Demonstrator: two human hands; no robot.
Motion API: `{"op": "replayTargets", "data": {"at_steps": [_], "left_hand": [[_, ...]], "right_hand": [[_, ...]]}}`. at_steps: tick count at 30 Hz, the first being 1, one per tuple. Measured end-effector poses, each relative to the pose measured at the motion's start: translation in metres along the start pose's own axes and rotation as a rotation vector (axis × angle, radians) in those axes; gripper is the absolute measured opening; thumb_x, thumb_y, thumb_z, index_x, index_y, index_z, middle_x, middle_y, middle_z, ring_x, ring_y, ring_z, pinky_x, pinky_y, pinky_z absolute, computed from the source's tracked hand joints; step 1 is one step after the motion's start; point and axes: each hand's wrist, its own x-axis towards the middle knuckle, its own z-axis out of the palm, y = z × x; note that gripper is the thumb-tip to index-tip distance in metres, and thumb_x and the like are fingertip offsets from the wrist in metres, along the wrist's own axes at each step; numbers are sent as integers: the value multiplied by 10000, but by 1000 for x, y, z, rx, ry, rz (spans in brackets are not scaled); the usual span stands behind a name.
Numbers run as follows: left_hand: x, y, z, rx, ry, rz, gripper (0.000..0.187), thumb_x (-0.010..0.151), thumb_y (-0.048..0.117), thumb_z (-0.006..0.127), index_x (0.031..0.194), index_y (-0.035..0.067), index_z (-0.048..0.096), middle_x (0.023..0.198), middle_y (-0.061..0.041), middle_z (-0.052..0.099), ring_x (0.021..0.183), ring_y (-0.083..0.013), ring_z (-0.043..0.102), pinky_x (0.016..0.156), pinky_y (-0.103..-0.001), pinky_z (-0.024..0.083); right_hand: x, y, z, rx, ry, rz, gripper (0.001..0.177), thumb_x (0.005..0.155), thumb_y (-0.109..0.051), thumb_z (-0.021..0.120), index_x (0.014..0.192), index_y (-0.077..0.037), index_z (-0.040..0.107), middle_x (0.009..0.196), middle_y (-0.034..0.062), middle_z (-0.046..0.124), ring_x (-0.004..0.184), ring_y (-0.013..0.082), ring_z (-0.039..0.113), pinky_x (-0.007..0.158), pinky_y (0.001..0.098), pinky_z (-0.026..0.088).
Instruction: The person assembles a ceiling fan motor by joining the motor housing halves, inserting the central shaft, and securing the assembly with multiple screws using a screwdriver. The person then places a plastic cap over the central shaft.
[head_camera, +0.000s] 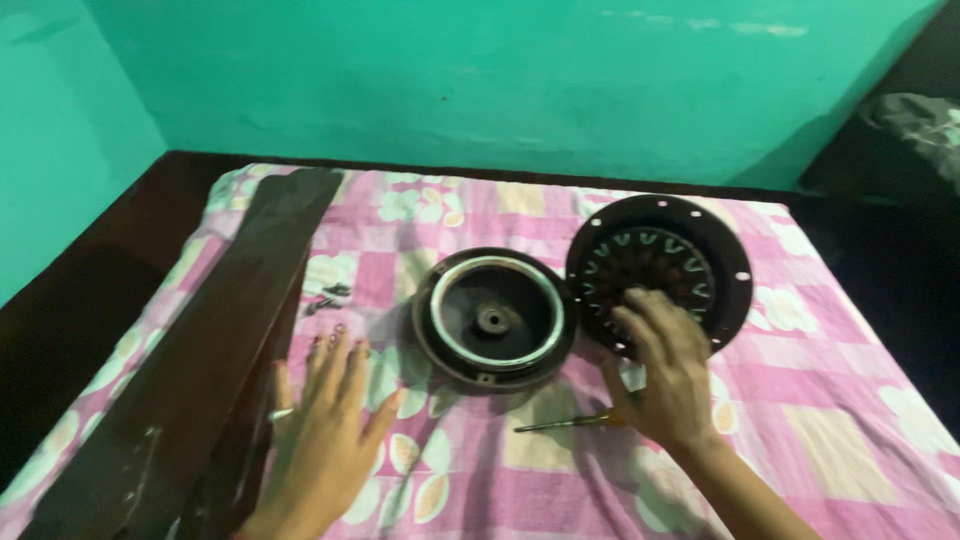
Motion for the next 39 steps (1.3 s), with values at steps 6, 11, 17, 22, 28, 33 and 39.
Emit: {"op": "replayTargets", "data": {"at_steps": [6, 11, 17, 22, 28, 33, 39], "left_hand": [[79, 102, 34, -518, 67, 163, 775, 977, 440, 622, 1491, -93, 395, 1564, -283, 393, 1521, -436, 276, 1237, -512, 223], [154, 165, 75, -817, -73, 111, 1101, 891, 593, 713, 1577, -92, 192, 1640, -315, 218, 1550, -424, 177, 1232, -477, 205], [208, 190, 111, -1450, -374, -362, 1070, 865, 723, 513, 1624, 68, 141, 1673, -179, 248, 1556, -287, 243, 1223, -440, 231], [219, 206, 132, -1523, -280, -409, 722, 969, 623, 440, 1477, 111, 420, 1536, -159, 438, 1418, -304, 387, 1168, -433, 311], [223, 229, 142, -1497, -242, -419, 590, 987, 573, 419, 1391, 150, 498, 1464, -124, 423, 1386, -269, 403, 1171, -445, 311], [235, 262, 147, -1685, -325, -289, 808, 977, 670, 351, 1563, 120, 260, 1664, -126, 242, 1558, -254, 196, 1239, -453, 167], [239, 290, 150, -1644, -452, -363, 940, 925, 734, 284, 1625, 121, 156, 1705, -130, 144, 1572, -258, 140, 1231, -477, 172]], "right_hand": [[-8, 55, -8, 45, 386, 370, 921, 773, -224, 901, 1471, 30, 357, 1488, 253, 379, 1352, 429, 432, 1056, 463, 414], [-22, 80, 28, 856, 448, 841, 640, 854, -276, 859, 1340, -2, 546, 1238, 136, 661, 1101, 185, 647, 939, 295, 555], [-26, 69, 35, 1446, 606, 1098, 698, 972, -584, 508, 1444, -71, 540, 1364, 37, 667, 1216, 153, 634, 1056, 341, 490], [-6, 63, 26, 1708, 618, 1247, 781, 956, -692, 337, 1440, -118, 551, 1371, 84, 651, 1230, 254, 619, 1082, 435, 481], [-6, 72, 22, 1658, 724, 1151, 765, 970, -684, 326, 1434, -121, 554, 1367, 106, 649, 1243, 295, 612, 1085, 477, 474], [-14, 112, 2, 1526, 707, 1033, 772, 961, -693, 331, 1470, -141, 510, 1398, 91, 620, 1282, 263, 593, 1110, 452, 463], [-31, 140, -7, 1541, 657, 1057, 773, 978, -684, 334, 1442, -96, 524, 1350, 126, 634, 1243, 285, 606, 1069, 471, 490]]}}
